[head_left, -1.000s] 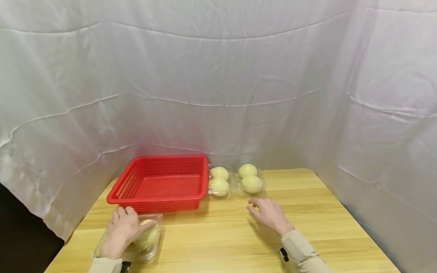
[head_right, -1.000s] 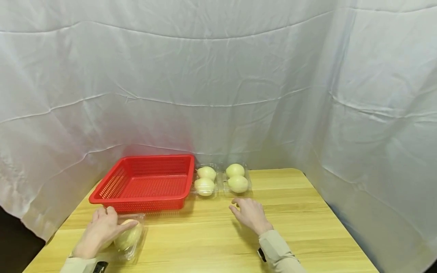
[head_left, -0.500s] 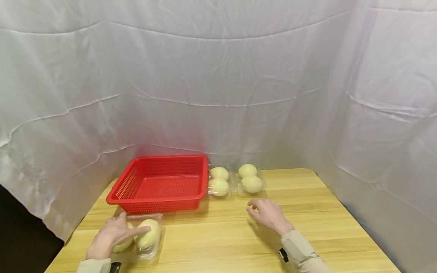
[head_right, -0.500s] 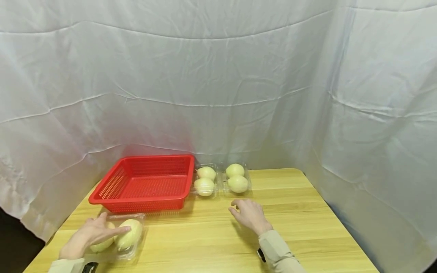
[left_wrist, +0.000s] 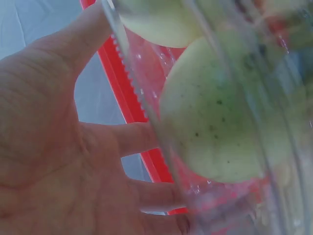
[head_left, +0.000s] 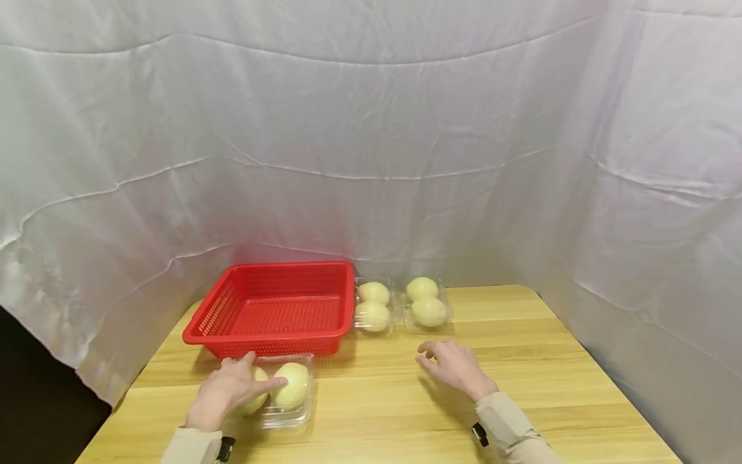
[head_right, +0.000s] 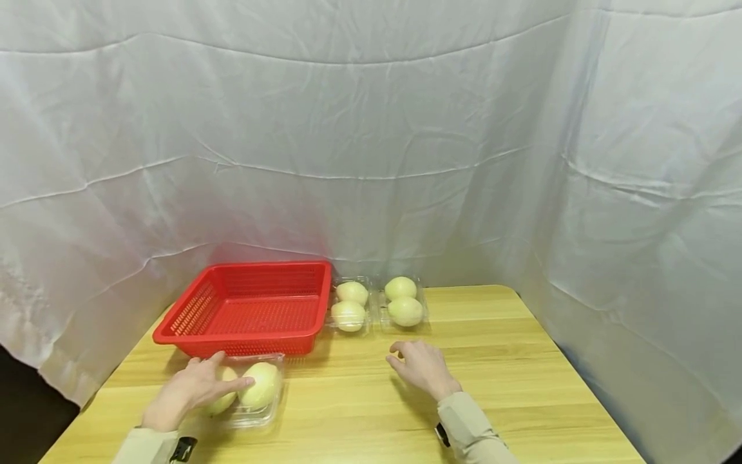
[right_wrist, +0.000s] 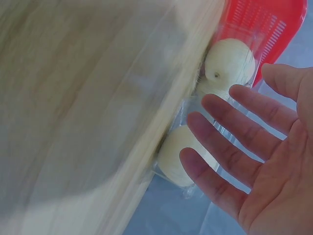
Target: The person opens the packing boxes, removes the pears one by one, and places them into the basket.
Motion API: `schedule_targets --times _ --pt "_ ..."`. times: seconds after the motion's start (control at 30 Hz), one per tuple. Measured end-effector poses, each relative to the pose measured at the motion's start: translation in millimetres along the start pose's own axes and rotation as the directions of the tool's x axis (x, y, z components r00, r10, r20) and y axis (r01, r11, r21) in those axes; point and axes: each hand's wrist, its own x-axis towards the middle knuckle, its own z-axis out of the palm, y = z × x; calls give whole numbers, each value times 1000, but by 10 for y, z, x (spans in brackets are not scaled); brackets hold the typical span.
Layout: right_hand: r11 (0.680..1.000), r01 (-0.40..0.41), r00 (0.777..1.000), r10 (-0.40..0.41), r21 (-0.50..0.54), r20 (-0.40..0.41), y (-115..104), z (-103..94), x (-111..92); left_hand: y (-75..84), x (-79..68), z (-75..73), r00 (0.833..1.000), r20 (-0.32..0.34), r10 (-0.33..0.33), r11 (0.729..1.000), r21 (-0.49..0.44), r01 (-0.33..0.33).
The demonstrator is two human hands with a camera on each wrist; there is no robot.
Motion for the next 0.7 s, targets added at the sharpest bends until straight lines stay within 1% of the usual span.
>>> schedule_targets --times 0.1,0.23,0.3,0.43,0.53,0.63,0.7 --pt "1000 14 1000 -14 13 17 -12 9 1 68 20 25 1000 -13 18 1000 6 -17" --pt "999 34 999 -35 21 36 -41 24 -5 139 46 68 998 -26 52 999 -12 -52" --pt "998 58 997 -59 14 43 -66 39 -12 189 64 87 996 -35 78 997 -18 -78" --pt "991 133 989 -133 5 67 -144 96 -23 319 115 135 991 -51 126 992 -21 -127" --pt "983 176 978 -181 53 104 -231 141 -32 416 154 191 986 -66 154 988 -17 -156" --pt "976 181 969 -198 118 147 -321 159 -44 509 182 250 981 -95 167 985 -22 -170" --pt "974 167 966 -192 153 173 -371 160 -51 566 202 287 978 -114 174 984 -26 -178"
